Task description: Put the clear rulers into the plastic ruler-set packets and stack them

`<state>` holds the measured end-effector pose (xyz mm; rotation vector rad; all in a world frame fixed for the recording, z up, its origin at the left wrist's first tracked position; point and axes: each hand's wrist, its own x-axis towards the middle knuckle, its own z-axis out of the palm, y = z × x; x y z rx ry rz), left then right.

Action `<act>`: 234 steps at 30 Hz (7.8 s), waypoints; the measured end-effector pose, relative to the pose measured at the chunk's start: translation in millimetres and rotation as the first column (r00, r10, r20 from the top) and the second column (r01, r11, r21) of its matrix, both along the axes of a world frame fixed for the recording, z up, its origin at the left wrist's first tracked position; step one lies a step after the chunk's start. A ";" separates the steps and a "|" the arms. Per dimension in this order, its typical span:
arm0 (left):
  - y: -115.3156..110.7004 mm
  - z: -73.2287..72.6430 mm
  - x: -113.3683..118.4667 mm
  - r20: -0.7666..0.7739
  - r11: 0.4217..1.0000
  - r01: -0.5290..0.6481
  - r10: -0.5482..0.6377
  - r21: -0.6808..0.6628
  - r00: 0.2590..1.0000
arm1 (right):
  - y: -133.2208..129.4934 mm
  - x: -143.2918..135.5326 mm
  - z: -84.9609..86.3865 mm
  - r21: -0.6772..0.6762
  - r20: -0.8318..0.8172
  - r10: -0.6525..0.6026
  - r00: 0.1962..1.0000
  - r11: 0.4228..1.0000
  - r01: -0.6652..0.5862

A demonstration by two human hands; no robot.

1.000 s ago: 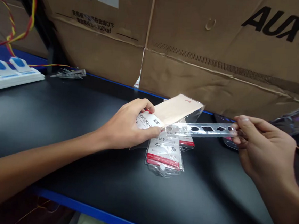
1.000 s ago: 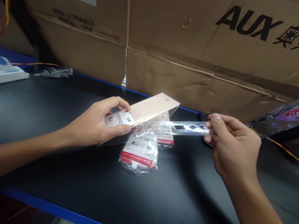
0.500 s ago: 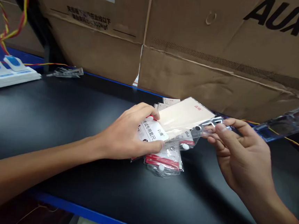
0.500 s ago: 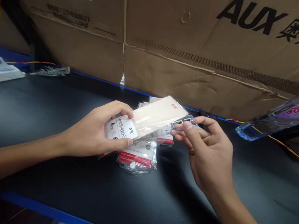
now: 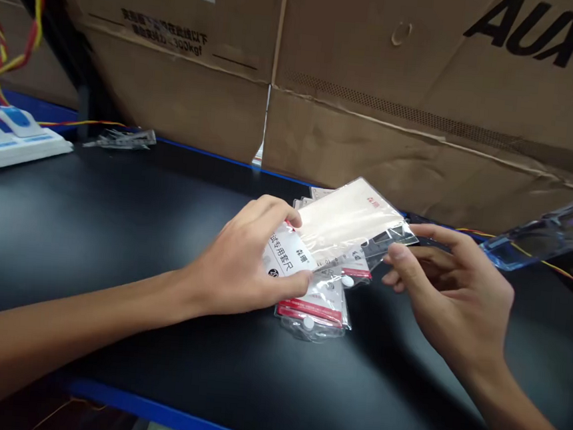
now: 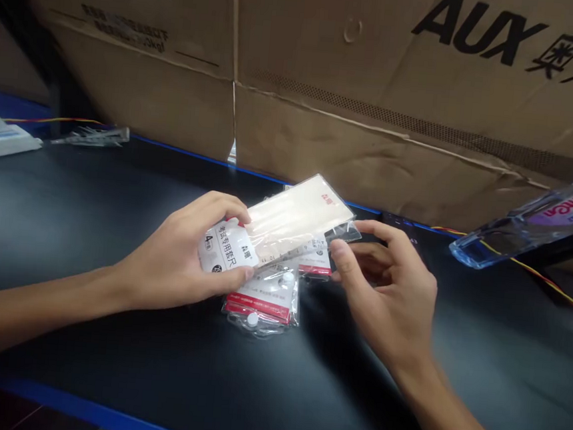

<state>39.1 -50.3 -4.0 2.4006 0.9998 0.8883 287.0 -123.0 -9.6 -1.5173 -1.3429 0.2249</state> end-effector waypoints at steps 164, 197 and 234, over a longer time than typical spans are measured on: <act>25.5 -30.9 -7.4 -0.211 0.948 0.285 -0.310 -0.140 0.927 | -5.6 11.5 -4.2 -0.406 0.466 0.519 0.717 0.845 -0.348; 27.3 -22.6 -9.7 -0.228 0.937 0.338 -0.350 -0.089 0.909 | 5.0 21.9 -6.7 -0.427 0.301 0.549 0.779 0.809 -0.405; 43.5 -18.3 -15.5 -0.194 0.953 0.297 -0.304 -0.065 0.933 | 17.8 40.9 -10.2 -0.292 0.380 0.346 0.858 0.925 -0.243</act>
